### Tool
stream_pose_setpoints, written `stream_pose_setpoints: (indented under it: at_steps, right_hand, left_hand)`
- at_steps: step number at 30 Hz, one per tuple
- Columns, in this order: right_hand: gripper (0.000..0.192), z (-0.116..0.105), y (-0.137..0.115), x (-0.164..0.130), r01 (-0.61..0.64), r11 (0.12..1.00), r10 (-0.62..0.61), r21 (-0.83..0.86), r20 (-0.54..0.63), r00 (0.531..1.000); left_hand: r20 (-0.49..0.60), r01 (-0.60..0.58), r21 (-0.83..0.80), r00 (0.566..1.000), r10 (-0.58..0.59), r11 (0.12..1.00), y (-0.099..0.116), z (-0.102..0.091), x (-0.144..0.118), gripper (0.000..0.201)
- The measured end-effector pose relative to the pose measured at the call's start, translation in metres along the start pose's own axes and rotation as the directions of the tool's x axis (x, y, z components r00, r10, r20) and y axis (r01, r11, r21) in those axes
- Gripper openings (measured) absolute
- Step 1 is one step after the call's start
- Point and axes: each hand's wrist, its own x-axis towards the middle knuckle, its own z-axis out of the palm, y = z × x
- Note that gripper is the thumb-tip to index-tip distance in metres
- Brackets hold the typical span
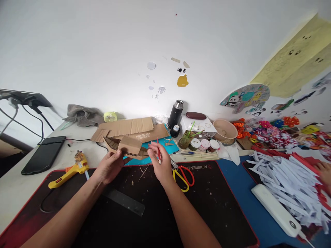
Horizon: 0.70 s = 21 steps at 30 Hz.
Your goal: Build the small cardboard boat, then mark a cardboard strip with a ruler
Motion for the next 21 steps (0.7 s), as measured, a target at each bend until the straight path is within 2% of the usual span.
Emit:
stream_pose_setpoints:
  at_steps: [3,7,14,21]
  right_hand:
    - [0.049,0.005,-0.007,0.003,0.001,1.0,-0.001,0.014,-0.024,1.0]
    - [0.046,0.01,-0.013,0.007,-0.012,0.999,0.01,-0.052,-0.02,1.0]
    - [0.047,0.006,-0.005,0.006,-0.036,0.999,0.036,-0.026,0.011,0.999]
    - [0.036,0.0,-0.004,-0.001,0.013,0.996,-0.022,-0.085,-0.099,0.995]
  left_hand:
    - [0.008,0.012,0.027,1.0,-0.012,1.0,-0.001,0.003,-0.002,0.077]
    - [0.018,0.043,0.096,0.999,-0.045,0.994,0.001,0.007,-0.004,0.082]
    - [0.062,0.04,0.13,0.997,-0.048,0.991,0.004,0.012,-0.006,0.078]
    - [0.032,0.006,0.133,0.999,-0.011,0.991,0.005,0.009,-0.004,0.081]
